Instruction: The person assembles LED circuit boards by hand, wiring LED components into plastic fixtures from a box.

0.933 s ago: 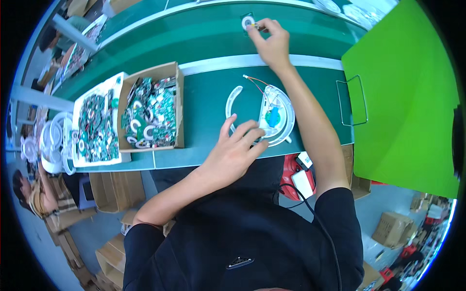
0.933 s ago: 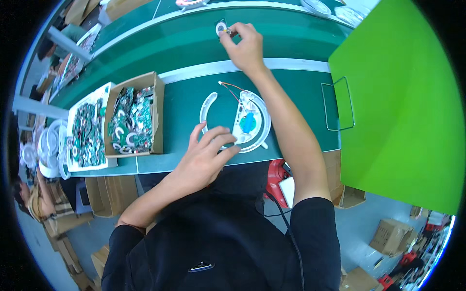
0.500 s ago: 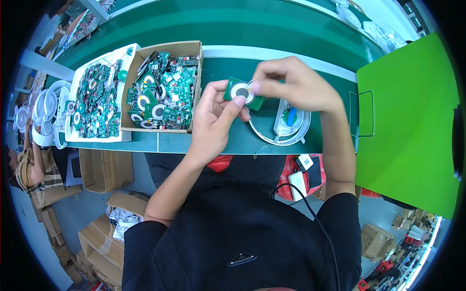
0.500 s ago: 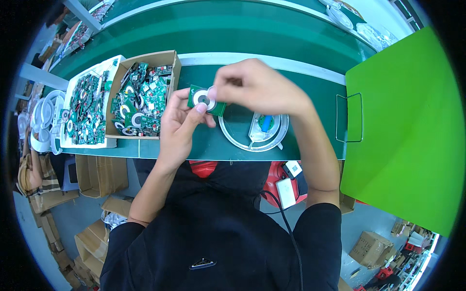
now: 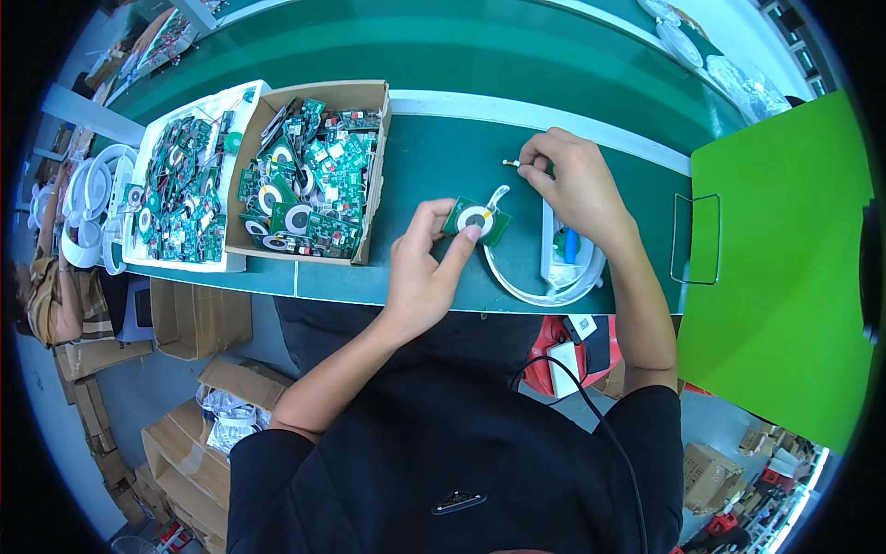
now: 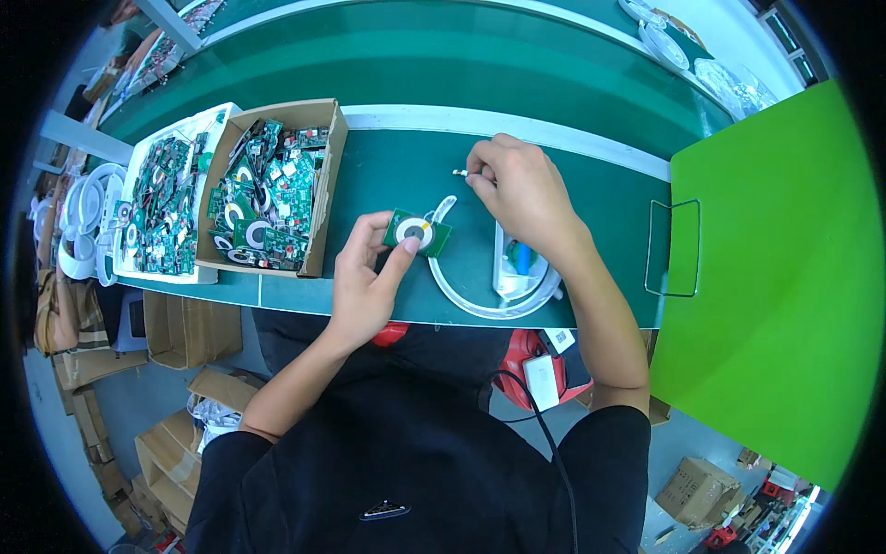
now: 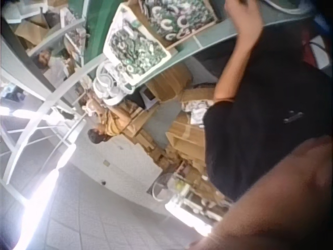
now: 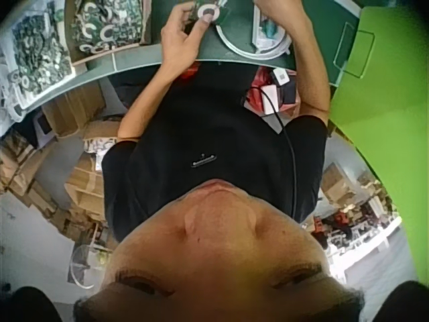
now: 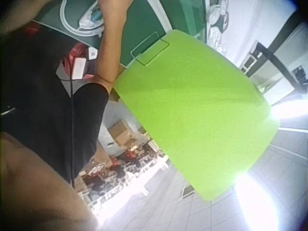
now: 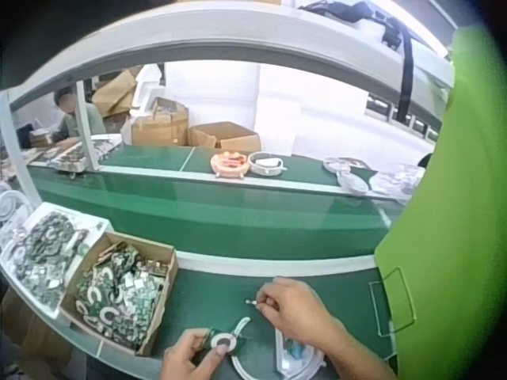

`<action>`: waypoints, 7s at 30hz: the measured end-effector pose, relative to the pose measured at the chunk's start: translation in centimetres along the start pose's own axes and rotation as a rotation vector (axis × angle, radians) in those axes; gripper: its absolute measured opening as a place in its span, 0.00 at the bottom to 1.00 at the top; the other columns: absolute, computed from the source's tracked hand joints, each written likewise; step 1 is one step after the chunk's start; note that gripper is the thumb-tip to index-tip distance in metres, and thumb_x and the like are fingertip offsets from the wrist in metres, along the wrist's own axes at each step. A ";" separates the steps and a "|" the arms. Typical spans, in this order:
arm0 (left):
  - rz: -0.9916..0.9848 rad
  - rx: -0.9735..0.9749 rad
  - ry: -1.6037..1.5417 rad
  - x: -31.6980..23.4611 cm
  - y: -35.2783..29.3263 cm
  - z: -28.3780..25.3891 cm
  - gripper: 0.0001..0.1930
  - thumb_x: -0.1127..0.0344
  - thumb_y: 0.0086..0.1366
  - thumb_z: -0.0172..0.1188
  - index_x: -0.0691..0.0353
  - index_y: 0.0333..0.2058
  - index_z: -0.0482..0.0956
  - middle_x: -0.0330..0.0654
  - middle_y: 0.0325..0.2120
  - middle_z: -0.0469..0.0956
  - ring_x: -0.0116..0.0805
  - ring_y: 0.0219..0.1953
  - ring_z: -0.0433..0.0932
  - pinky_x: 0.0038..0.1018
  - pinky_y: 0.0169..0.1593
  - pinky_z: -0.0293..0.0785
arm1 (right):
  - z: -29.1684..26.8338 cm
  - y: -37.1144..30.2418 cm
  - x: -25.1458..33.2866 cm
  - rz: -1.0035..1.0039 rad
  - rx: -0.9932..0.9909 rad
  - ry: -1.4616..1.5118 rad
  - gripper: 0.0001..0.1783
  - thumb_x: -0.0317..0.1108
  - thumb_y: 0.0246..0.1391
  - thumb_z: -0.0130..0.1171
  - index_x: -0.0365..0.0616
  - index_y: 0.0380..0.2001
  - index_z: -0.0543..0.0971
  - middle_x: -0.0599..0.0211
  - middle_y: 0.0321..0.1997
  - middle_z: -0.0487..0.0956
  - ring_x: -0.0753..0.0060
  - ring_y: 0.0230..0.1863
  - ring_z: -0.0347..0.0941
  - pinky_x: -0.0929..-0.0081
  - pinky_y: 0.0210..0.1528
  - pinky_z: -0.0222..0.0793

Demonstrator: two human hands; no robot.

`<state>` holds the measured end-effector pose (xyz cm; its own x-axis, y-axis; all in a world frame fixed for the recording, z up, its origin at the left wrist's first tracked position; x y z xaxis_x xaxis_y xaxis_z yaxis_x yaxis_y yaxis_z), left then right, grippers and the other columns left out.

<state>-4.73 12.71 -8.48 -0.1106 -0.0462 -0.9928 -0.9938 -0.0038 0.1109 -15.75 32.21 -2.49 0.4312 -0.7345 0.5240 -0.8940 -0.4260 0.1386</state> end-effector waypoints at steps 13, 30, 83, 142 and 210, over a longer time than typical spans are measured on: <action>0.455 -0.043 0.651 -2.5 2.3 -2.2 0.20 0.86 0.59 0.64 0.64 0.49 0.83 0.51 0.54 0.81 0.52 0.54 0.84 0.39 0.55 0.82 | 0.1 -0.6 1.4 -0.084 0.039 0.290 0.05 0.26 0.65 0.63 0.35 0.39 0.80 0.50 0.31 0.83 0.50 0.30 0.80 0.58 0.36 0.74; 0.280 0.068 0.892 -2.3 0.4 -2.5 0.33 0.70 0.63 0.76 0.70 0.62 0.69 0.59 0.61 0.70 0.62 0.64 0.73 0.48 0.67 0.71 | 0.3 -1.0 2.5 -0.150 0.050 0.252 0.03 0.25 0.64 0.61 0.35 0.37 0.80 0.50 0.35 0.82 0.44 0.34 0.80 0.54 0.39 0.74; 0.362 0.106 0.618 -4.7 5.3 2.0 0.30 0.82 0.62 0.66 0.73 0.65 0.75 0.51 0.43 0.73 0.45 0.38 0.79 0.36 0.43 0.78 | 1.2 -1.6 3.0 -0.447 -0.196 0.196 0.11 0.18 0.52 0.69 0.37 0.32 0.75 0.59 0.30 0.76 0.58 0.25 0.79 0.64 0.28 0.74; 0.354 -0.114 0.602 -2.0 5.6 -0.2 0.11 0.75 0.70 0.67 0.71 0.49 0.84 0.45 0.32 0.76 0.34 0.27 0.77 0.32 0.32 0.75 | 1.1 -0.5 1.6 -0.174 -0.301 0.371 0.06 0.27 0.59 0.72 0.39 0.36 0.83 0.59 0.36 0.87 0.63 0.39 0.83 0.66 0.43 0.77; 0.634 -0.151 0.819 -3.3 5.1 2.0 0.25 0.78 0.60 0.72 0.66 0.58 0.86 0.43 0.32 0.82 0.38 0.30 0.82 0.33 0.33 0.79 | 1.8 -1.3 1.8 -0.052 -0.285 0.408 0.05 0.24 0.57 0.68 0.40 0.33 0.80 0.59 0.44 0.81 0.55 0.49 0.75 0.61 0.52 0.72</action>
<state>-9.46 14.88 -4.75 -0.5153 -0.7454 -0.4229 -0.7382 0.1354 0.6608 -13.53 30.49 -3.21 0.4444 -0.4249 0.7886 -0.8947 -0.2538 0.3675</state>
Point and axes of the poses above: each hand's wrist, its own y-axis towards the middle knuckle, its own z-axis out of the palm, x = y × z, the point moved 5 cm from there along y, towards the middle knuckle
